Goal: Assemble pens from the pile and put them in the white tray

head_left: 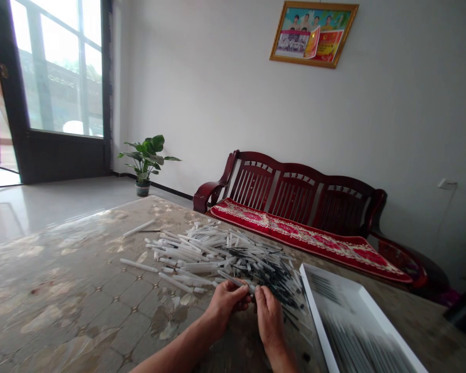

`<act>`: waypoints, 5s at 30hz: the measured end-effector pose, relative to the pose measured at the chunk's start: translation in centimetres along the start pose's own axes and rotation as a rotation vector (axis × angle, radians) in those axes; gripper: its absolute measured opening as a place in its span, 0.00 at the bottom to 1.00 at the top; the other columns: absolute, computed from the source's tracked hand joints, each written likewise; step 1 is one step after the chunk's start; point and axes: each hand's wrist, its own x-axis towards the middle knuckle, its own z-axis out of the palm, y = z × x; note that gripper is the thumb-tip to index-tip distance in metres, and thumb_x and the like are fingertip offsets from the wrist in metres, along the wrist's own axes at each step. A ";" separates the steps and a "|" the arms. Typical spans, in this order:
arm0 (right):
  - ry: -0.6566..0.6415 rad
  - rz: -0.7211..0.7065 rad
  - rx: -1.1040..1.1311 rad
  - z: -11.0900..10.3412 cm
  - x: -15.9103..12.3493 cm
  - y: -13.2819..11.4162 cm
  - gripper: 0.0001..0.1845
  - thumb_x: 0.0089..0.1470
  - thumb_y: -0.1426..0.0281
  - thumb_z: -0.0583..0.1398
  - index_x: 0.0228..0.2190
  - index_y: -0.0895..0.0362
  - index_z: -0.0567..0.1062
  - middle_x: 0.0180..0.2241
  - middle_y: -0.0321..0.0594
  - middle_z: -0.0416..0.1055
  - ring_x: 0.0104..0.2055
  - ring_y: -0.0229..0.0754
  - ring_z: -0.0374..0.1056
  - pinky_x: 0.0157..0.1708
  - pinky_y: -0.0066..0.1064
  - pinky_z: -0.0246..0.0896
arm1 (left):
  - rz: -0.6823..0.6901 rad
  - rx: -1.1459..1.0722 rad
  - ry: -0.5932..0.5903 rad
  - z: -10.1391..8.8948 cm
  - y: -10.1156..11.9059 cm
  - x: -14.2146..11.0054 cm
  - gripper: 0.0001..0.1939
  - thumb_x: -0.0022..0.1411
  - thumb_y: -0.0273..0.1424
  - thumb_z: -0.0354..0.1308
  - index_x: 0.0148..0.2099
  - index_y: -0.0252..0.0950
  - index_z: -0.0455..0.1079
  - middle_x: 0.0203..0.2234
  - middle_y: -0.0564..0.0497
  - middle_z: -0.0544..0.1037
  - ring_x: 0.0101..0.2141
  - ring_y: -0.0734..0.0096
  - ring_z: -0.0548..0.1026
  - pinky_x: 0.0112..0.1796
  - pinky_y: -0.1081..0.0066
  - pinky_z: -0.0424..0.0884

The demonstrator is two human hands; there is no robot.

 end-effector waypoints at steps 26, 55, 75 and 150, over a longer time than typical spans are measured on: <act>-0.043 0.304 0.393 1.2 -0.1 0.9 0.23 0.54 0.47 0.53 0.21 0.52 0.67 0.14 0.30 0.60 0.14 0.36 0.53 0.13 0.28 0.47 | 0.150 0.080 -0.085 0.2 0.4 -0.3 0.21 0.35 0.38 0.76 0.30 0.32 0.75 0.19 0.52 0.78 0.23 0.73 0.75 0.25 0.76 0.68; -0.223 0.325 0.323 -3.4 1.8 -1.2 0.19 0.49 0.52 0.57 0.21 0.55 0.68 0.15 0.30 0.63 0.14 0.33 0.56 0.14 0.24 0.45 | -0.177 -0.120 -0.273 -0.6 1.3 -0.1 0.19 0.46 0.42 0.71 0.30 0.31 0.72 0.18 0.56 0.72 0.15 0.87 0.62 0.16 0.83 0.53; -0.142 -0.061 -0.547 -5.4 3.1 2.6 0.14 0.52 0.75 0.53 0.37 0.55 0.77 0.41 0.43 0.76 0.45 0.45 0.71 0.46 0.31 0.61 | 0.055 -0.163 0.146 -0.8 1.3 0.7 0.22 0.36 0.38 0.76 0.31 0.32 0.73 0.24 0.53 0.77 0.23 0.79 0.74 0.24 0.80 0.69; -0.011 0.333 0.562 -0.3 1.2 -0.2 0.24 0.35 0.51 0.69 0.26 0.56 0.73 0.23 0.35 0.73 0.25 0.43 0.72 0.25 0.32 0.69 | 0.137 -0.071 0.117 -0.5 0.3 0.0 0.24 0.34 0.40 0.76 0.31 0.33 0.72 0.22 0.52 0.79 0.25 0.71 0.77 0.30 0.72 0.74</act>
